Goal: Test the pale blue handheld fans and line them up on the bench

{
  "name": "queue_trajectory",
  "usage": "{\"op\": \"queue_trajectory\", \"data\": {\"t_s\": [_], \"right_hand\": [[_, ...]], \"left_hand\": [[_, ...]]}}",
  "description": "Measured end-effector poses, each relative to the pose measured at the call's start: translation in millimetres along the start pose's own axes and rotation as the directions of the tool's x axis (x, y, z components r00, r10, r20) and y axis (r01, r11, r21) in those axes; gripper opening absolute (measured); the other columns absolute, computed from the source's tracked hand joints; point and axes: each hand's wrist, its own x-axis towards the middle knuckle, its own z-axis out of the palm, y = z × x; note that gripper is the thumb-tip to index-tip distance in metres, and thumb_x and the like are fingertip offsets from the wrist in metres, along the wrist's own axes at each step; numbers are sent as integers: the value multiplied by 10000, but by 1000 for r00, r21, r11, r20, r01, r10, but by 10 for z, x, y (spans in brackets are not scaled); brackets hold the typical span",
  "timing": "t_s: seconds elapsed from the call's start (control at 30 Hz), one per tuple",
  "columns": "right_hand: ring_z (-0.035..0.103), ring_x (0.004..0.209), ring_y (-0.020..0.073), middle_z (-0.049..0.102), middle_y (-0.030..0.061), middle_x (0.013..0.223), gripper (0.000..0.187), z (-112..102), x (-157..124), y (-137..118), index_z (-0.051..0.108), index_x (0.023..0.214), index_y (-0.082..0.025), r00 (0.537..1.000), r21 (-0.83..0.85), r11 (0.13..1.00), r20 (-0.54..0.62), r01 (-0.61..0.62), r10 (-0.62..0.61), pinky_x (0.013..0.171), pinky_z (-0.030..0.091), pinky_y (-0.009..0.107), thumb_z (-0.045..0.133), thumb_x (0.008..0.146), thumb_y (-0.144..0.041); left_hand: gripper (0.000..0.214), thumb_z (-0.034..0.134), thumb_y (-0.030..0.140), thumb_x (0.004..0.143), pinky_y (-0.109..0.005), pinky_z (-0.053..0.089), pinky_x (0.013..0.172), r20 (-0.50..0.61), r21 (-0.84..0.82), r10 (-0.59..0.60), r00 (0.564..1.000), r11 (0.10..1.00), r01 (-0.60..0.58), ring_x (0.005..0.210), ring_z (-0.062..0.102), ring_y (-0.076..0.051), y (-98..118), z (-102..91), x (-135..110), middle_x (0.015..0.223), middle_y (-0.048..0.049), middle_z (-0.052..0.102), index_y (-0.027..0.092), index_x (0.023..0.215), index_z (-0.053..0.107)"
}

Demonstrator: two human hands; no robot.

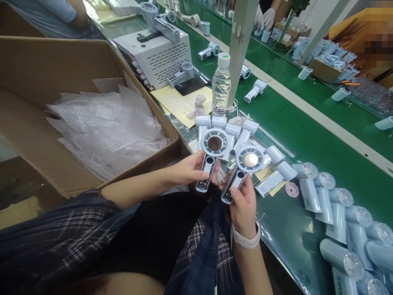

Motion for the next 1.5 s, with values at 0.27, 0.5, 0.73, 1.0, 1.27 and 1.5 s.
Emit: {"op": "queue_trajectory", "data": {"t_s": [0.27,0.5,0.73,1.0,1.27,1.5], "right_hand": [[618,715,192,665,45,868,321,14,-9,20,658,1077,-227,1000,-2,1000,-13,-2,2,636,524,334,701,845,-444],[587,616,160,660,24,796,278,33,-14,108,654,997,-212,998,-32,999,-67,1,-3,574,510,306,664,881,-464],[594,588,148,685,39,828,287,71,-82,-1,689,986,-198,1000,84,996,3,-19,18,520,501,285,719,854,-452],[654,721,183,700,49,918,276,93,-73,-28,683,1004,-205,999,137,990,10,-46,45,628,579,328,717,859,-438],[637,645,154,703,35,865,223,103,-78,-23,679,996,-200,996,239,967,0,-87,89,573,550,298,667,892,-397],[643,639,148,710,30,885,243,101,-70,-36,684,1031,-206,996,271,960,-19,-74,82,549,545,283,700,861,-379]], "left_hand": [[508,840,476,776,-276,534,633,-12,-6,-16,1000,1000,16,674,663,-159,-97,-59,44,812,-25,655,169,1016,513],[585,836,555,742,-252,539,545,-112,-81,-82,990,994,73,595,633,-132,-205,-113,74,812,4,614,186,1038,492],[550,798,533,807,-256,537,551,59,-114,-71,996,990,78,595,633,-136,-45,-9,-21,818,-2,598,166,1102,515],[545,812,510,799,-302,571,608,77,-144,-85,993,985,95,640,645,-152,47,59,-33,854,-12,601,162,1097,515],[458,787,407,833,-328,591,614,33,-133,-61,998,989,65,633,645,-145,33,49,-27,888,-5,588,162,1130,539],[514,807,454,795,-288,565,577,-41,-79,-92,995,993,88,613,662,-155,12,38,3,852,4,612,165,1111,522]]}}
